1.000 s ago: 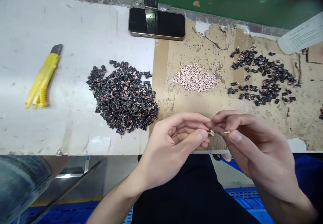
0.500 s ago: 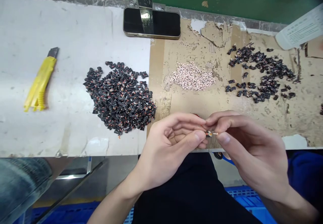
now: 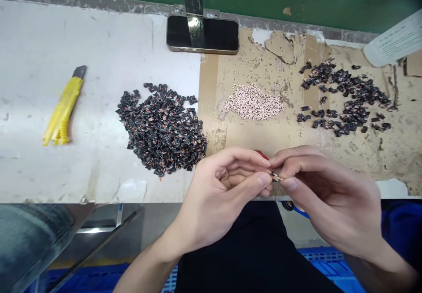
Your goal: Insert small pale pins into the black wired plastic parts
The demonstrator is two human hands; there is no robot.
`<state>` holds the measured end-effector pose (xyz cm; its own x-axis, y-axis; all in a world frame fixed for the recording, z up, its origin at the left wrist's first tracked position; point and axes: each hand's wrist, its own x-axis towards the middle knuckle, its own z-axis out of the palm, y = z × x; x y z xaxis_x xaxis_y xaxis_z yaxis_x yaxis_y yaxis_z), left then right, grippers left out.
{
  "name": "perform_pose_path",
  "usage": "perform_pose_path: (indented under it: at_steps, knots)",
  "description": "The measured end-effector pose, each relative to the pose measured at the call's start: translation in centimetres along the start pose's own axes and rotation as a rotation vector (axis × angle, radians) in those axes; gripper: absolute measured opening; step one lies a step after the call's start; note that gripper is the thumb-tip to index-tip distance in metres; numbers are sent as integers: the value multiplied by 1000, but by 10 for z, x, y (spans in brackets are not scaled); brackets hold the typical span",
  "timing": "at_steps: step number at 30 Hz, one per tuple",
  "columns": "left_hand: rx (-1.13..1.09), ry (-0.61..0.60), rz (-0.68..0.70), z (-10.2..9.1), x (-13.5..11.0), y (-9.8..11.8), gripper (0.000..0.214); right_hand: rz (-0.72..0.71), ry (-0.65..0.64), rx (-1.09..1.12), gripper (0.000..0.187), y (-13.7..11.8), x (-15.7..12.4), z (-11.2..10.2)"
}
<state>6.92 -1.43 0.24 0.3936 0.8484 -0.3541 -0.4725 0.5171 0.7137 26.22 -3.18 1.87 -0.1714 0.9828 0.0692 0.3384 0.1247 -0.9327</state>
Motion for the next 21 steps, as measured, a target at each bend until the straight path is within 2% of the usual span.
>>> perform_pose_path:
  at_steps: [5,10,12,17,21]
  knots:
    - [18,2,-72,0,-3,8,13,-98,-75,-85,14,-2,7,-6]
    - [-6,-53,-170,-5,1,12,14,-206,-168,-127,17,0,13,-14]
    - [-27,-71,-220,-6,3,13,15,-205,-189,-108,18,2,14,-16]
    - [-93,-35,-237,2,3,13,23,-89,-106,54,14,4,16,-11]
    - [-165,36,-191,13,0,10,29,-105,11,116,18,7,15,-1]
